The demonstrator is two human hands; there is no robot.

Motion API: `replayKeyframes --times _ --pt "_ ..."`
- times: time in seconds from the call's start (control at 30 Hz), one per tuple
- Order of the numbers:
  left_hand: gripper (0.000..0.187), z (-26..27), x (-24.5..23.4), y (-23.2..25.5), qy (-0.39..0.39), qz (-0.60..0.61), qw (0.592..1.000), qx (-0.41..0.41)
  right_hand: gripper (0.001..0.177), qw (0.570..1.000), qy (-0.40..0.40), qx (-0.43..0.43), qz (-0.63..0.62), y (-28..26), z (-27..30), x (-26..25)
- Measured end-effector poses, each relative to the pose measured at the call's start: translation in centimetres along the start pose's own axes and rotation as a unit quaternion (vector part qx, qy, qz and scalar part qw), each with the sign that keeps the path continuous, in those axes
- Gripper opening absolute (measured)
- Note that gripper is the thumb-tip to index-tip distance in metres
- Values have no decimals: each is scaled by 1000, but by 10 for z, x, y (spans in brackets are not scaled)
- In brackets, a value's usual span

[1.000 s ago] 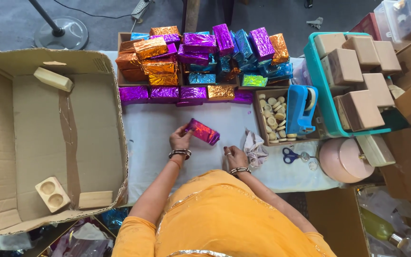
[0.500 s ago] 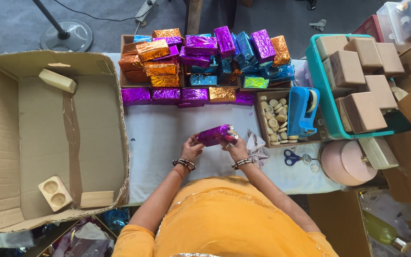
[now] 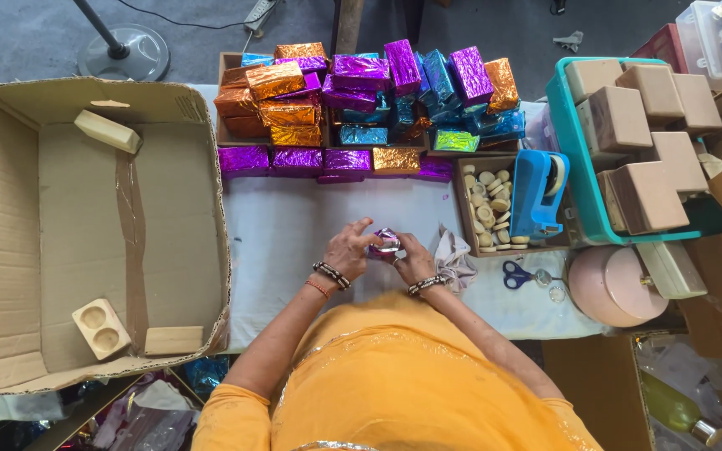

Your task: The person wraps rectangular soap bars in shiny metallic foil, folds the edges, and secures them with tape. They then wipe the wrapped bars with a cloth and place them into a cardboard box.

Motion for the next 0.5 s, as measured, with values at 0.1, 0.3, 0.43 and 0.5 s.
replayKeyframes --times 0.1,0.3,0.43,0.5 --pt "8 -2 13 0 -19 -16 999 42 59 1000 -18 12 14 -3 0 -2" --pt "6 -14 -43 21 63 71 995 21 56 999 -6 -21 26 4 3 0" --pt "12 -23 -49 18 72 74 992 -67 53 999 -16 1 36 -9 5 -6" --pt "35 -26 -35 18 52 51 997 -40 54 999 -27 6 45 -12 5 -6"
Point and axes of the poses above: each hand's wrist, its own z-axis away from the middle knuckle, its own x-axis out of the palm, y = z × x, the point moved 7 cm from there along -z, towards the middle knuckle, and after that the axes turned 6 degrees about -y, right-handed, at the moved point
